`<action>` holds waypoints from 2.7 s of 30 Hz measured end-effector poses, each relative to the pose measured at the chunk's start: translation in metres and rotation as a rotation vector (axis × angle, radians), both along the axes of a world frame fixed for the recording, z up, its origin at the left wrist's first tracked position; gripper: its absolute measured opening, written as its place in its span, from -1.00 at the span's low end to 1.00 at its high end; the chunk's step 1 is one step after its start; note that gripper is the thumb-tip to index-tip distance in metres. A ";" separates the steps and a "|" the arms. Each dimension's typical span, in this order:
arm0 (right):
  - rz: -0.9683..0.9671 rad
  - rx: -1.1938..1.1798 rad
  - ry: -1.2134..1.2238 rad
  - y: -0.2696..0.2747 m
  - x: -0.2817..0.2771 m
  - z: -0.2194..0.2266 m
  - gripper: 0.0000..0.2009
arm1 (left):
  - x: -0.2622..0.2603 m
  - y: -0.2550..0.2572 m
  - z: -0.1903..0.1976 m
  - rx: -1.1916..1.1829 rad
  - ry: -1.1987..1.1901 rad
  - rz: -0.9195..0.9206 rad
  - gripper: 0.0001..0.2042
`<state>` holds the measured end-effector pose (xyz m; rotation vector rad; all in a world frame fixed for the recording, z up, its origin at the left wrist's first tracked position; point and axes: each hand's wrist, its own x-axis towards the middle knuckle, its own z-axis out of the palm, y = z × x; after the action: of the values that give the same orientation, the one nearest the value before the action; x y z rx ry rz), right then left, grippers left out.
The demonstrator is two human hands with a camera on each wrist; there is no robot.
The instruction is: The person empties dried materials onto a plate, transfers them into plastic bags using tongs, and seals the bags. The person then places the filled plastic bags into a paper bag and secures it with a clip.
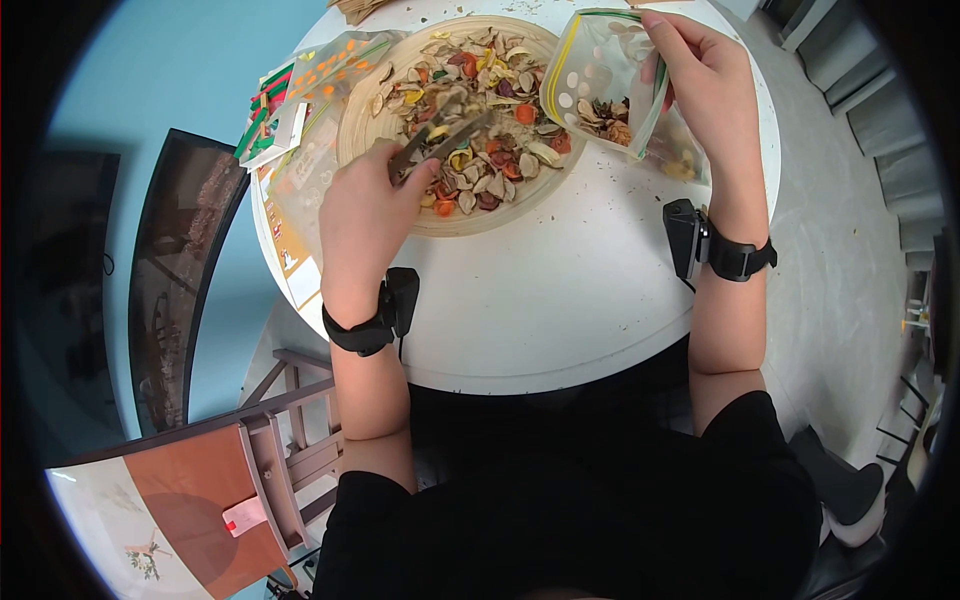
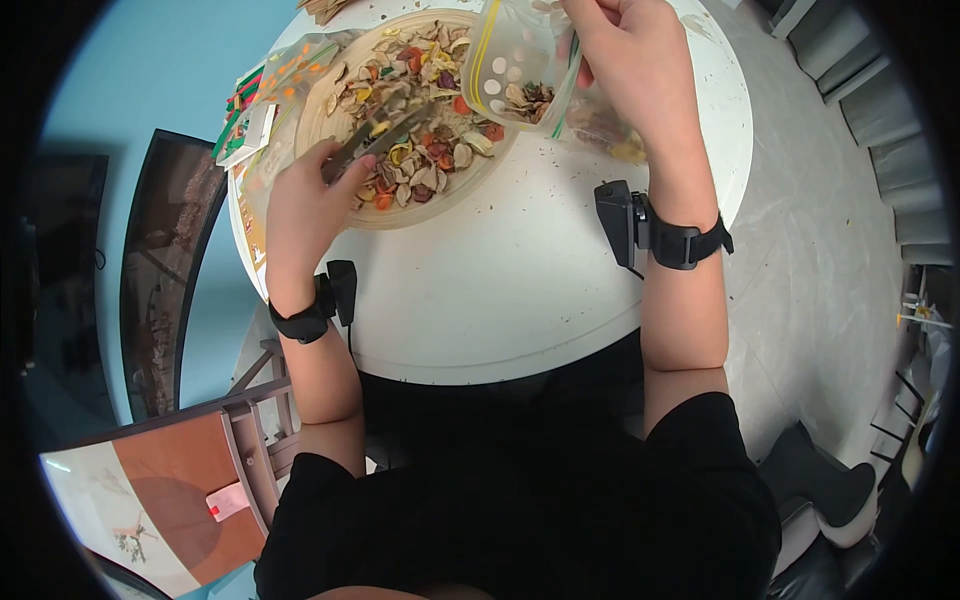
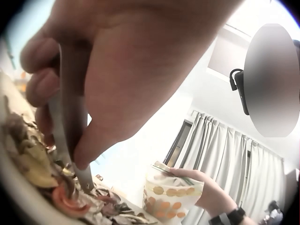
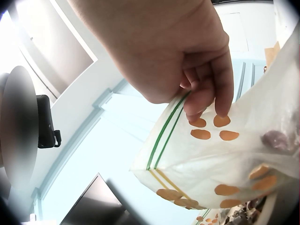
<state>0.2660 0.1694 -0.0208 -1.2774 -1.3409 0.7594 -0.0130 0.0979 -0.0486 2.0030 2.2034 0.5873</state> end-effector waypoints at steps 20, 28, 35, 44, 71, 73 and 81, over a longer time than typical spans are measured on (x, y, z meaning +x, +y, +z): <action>0.038 0.062 -0.060 0.017 0.014 -0.026 -0.67 | -0.017 0.013 -0.005 -0.101 -0.054 0.073 -0.60; 0.046 0.069 -0.064 0.017 0.014 -0.026 -0.67 | -0.017 0.012 -0.007 -0.042 -0.199 0.047 -0.62; 0.042 0.068 -0.087 0.017 0.012 -0.028 -0.67 | -0.011 0.008 0.002 0.037 -0.291 -0.010 -0.64; 0.066 0.060 -0.068 0.016 0.010 -0.028 -0.66 | 0.028 -0.017 0.035 0.041 -0.570 -0.173 -0.71; 0.024 0.060 0.028 -0.004 0.000 -0.001 -0.69 | -0.001 0.020 -0.007 -0.060 -0.127 0.003 -0.60; 0.017 0.068 0.028 -0.004 -0.001 -0.002 -0.69 | 0.000 0.021 -0.005 -0.085 -0.079 0.017 -0.63; 0.011 0.083 -0.003 -0.002 0.001 -0.004 -0.69 | -0.009 0.021 -0.002 -0.089 -0.150 0.025 -0.61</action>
<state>0.2668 0.1673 -0.0250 -1.2069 -1.3690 0.7017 -0.0217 0.1187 -0.0508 1.8275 2.1302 0.6098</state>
